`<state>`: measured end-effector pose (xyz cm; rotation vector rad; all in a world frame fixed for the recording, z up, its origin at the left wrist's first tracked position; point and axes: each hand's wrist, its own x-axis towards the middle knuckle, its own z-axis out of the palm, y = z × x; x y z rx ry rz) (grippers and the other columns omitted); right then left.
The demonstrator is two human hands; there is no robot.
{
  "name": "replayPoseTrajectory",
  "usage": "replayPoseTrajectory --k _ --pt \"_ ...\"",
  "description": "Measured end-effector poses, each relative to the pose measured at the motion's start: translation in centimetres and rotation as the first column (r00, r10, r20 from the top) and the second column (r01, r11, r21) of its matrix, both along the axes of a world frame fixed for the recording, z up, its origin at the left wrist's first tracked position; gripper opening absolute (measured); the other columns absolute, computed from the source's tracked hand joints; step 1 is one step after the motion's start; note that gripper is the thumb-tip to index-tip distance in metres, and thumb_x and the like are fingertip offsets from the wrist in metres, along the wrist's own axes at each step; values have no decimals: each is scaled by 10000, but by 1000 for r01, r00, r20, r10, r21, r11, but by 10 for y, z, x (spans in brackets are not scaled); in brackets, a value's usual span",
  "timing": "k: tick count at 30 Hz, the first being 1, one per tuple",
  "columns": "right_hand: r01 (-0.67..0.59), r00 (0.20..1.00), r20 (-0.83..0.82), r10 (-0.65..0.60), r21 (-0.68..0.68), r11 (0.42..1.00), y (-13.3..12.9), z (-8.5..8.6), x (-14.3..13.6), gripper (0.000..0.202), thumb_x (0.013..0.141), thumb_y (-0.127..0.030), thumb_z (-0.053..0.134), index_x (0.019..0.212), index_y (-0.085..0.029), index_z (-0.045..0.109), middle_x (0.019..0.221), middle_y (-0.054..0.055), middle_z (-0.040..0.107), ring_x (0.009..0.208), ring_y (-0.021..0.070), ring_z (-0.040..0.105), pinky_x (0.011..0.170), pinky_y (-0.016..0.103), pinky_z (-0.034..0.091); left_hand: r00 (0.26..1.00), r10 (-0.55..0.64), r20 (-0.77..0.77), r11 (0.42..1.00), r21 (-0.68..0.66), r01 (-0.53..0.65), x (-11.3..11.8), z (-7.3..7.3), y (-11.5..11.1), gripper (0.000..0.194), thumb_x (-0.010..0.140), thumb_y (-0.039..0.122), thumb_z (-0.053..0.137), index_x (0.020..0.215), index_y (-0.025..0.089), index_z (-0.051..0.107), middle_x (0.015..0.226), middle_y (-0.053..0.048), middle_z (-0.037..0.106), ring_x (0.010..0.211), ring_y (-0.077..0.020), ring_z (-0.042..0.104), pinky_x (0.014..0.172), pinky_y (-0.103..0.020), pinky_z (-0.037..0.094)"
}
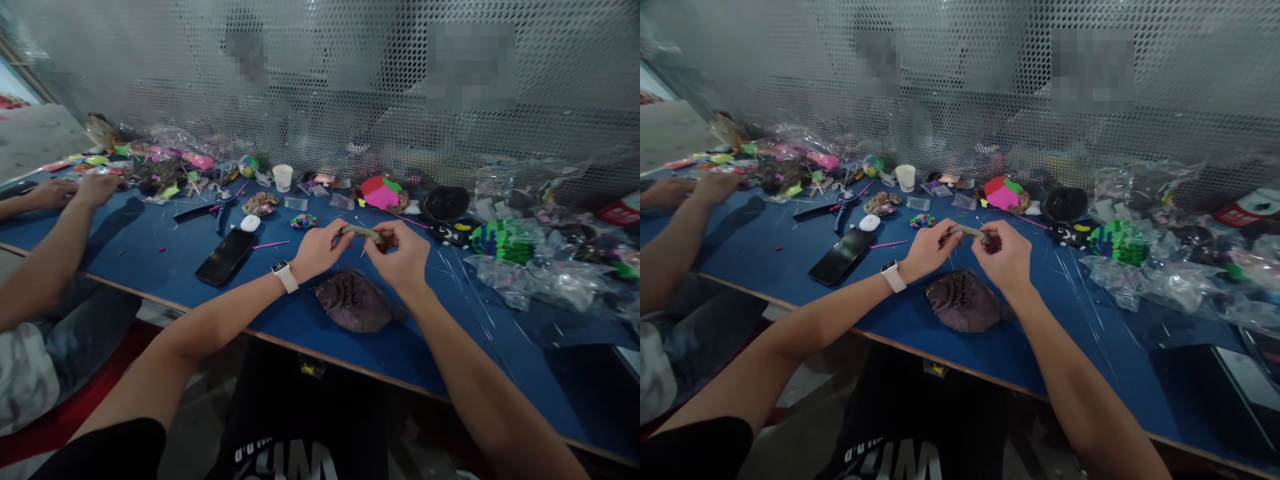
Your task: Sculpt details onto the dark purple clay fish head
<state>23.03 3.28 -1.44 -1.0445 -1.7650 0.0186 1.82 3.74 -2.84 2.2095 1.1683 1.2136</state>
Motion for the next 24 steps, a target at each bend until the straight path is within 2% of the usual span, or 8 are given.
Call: replayPoseTrajectory --k 3,5,8,11,14,17,19,24 --pt "-119 991 53 120 -24 993 -6 -1 -6 267 966 -400 769 1191 -264 814 866 36 836 650 216 741 678 389 681 994 103 -48 992 76 -99 -3 -2 5 285 1218 428 506 1166 207 678 913 -26 833 699 -147 730 680 -251 472" --pt "-194 979 58 196 -37 980 -9 -2 -8 351 1005 -410 747 1318 -266 817 959 54 874 722 230 789 709 401 714 992 102 -77 992 86 -96 -6 -2 7 282 1216 405 490 1208 199 683 892 -32 811 710 -160 734 687 -262 467" --pt "-248 968 6 249 -82 965 -9 -5 -10 384 1055 -398 707 1401 -260 803 1049 71 899 833 250 852 767 412 748 997 -27 -77 999 44 31 -11 -2 8 337 1223 387 411 1330 180 655 857 -31 775 719 -182 742 716 -281 499" --pt "-289 957 -64 283 -147 946 -5 -8 -8 410 1072 -405 711 1449 -256 770 1031 53 890 812 245 864 778 418 754 989 -147 -30 989 29 148 -14 -2 8 409 1226 395 324 1425 185 614 905 -39 771 780 -200 763 798 -312 556" --pt "-324 945 -118 306 -181 929 -3 -10 -5 476 1055 -397 741 1510 -259 723 953 18 868 756 235 852 767 414 747 976 -209 -55 975 69 213 -15 -1 7 481 1221 546 368 1437 181 597 1076 -85 795 829 -204 768 819 -326 574" --pt "-306 952 -84 295 -211 928 -4 -7 -4 420 1043 -380 756 1449 -272 760 836 -9 826 697 232 825 760 414 730 966 -202 -161 969 110 221 -16 1 8 676 1191 763 365 1392 168 615 1099 -106 802 824 -216 764 753 -322 544" --pt "-259 966 -48 255 -206 944 -6 -2 -3 312 1047 -392 768 1336 -278 806 794 -8 795 685 229 804 745 408 711 960 -178 -217 971 120 207 -17 1 10 755 1197 793 260 1400 163 623 1076 -107 811 839 -225 772 738 -320 529" --pt "-221 973 24 228 -164 961 -3 7 -3 215 1020 -453 807 1110 -258 808 1118 95 820 793 228 789 629 360 653 928 -115 -353 972 152 179 -23 0 16 699 1240 691 199 1351 176 658 1116 -115 834 937 -240 816 750 -316 527"
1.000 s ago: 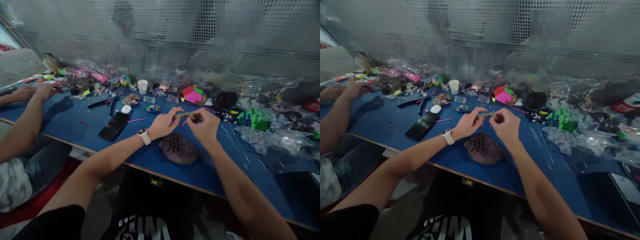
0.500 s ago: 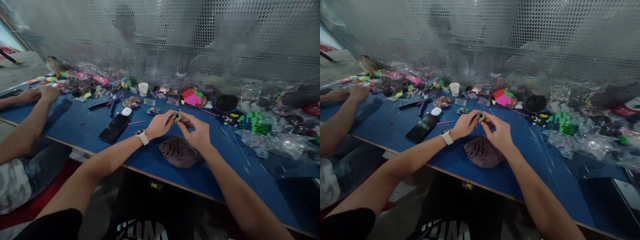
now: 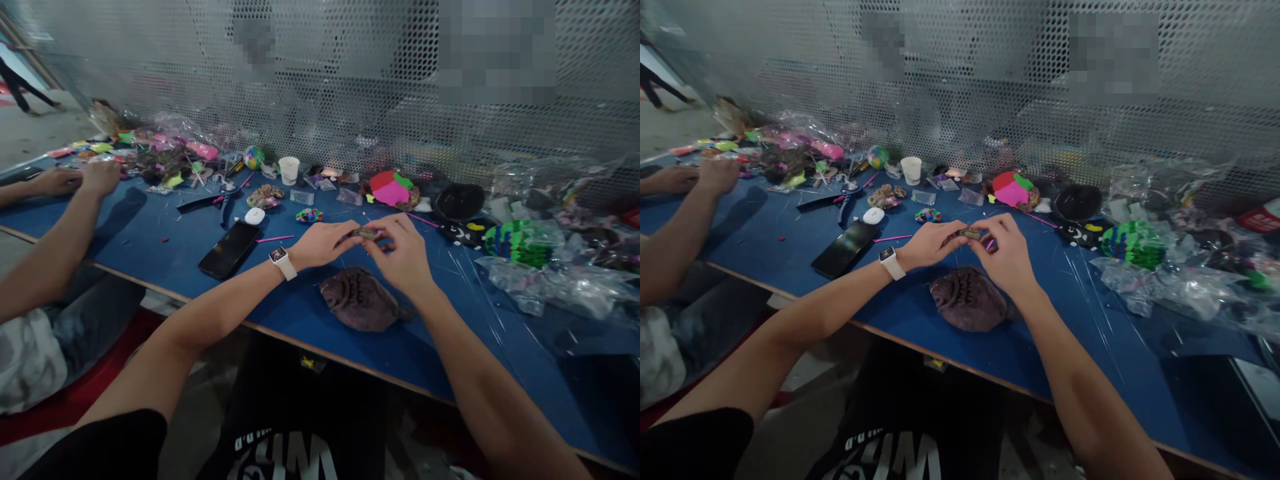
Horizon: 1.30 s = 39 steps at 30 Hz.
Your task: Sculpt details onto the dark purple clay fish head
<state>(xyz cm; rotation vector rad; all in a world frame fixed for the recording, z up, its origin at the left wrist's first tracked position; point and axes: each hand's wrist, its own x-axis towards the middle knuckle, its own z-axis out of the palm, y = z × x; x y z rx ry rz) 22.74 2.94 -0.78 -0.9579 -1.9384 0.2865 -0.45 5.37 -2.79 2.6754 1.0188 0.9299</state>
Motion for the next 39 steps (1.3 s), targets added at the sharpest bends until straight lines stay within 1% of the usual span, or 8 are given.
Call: replayPoseTrajectory --k 4,9,14,19,24,31,36,39 --pt "-45 999 12 46 -84 995 6 -2 3 112 1036 -372 745 1065 -264 735 937 44 824 769 234 803 683 376 663 997 24 -79 999 43 -20 -1 -1 5 472 1275 502 311 1374 197 658 1153 -93 853 997 -231 839 740 -301 509" --pt "41 999 -25 -44 -93 995 17 0 16 109 977 -353 770 1028 -258 757 850 28 822 741 233 802 704 386 659 997 33 -70 994 103 -26 7 -3 6 308 1230 315 412 1318 184 676 997 -57 844 834 -198 797 680 -307 454" --pt "184 982 -28 -185 -41 982 28 -2 28 95 908 -314 773 985 -258 774 816 38 810 722 248 781 675 398 634 996 61 -67 988 144 -50 12 -4 1 314 1206 313 444 1304 197 719 924 -49 818 763 -186 746 649 -314 426" --pt "275 960 -57 -274 29 961 22 -7 21 68 875 -290 768 935 -264 747 791 26 796 673 230 748 671 398 651 993 117 -12 983 140 -114 10 -4 -1 300 1187 374 507 1134 198 745 851 -45 789 741 -178 719 639 -303 404" --pt "140 988 -73 -136 47 989 6 -7 4 146 944 -369 782 1024 -268 715 900 43 833 720 227 785 685 387 700 981 173 86 981 71 -179 12 -7 -2 240 1156 346 553 1122 187 730 832 -39 783 722 -176 723 653 -297 404" --pt "-28 998 -45 31 82 996 -2 -5 -3 204 1000 -311 728 1183 -251 795 1083 88 859 905 263 846 779 419 746 973 59 221 997 -53 -48 11 -1 -10 280 1063 318 605 1281 163 686 947 -53 800 833 -202 775 765 -316 520" --pt "-66 997 -24 67 54 996 -1 -1 0 159 1043 -295 690 1090 -262 839 1018 73 838 833 237 819 743 407 731 973 52 226 997 -74 -36 9 -3 -4 359 1139 508 632 1260 177 703 1044 -69 817 843 -195 774 776 -312 552" --pt "-26 996 -84 31 63 998 1 1 4 81 1010 -316 754 1012 -260 812 960 60 789 782 223 783 694 383 701 985 38 166 999 -36 -32 7 -6 1 394 1201 493 566 1382 175 712 1185 -107 844 913 -206 794 810 -312 580"
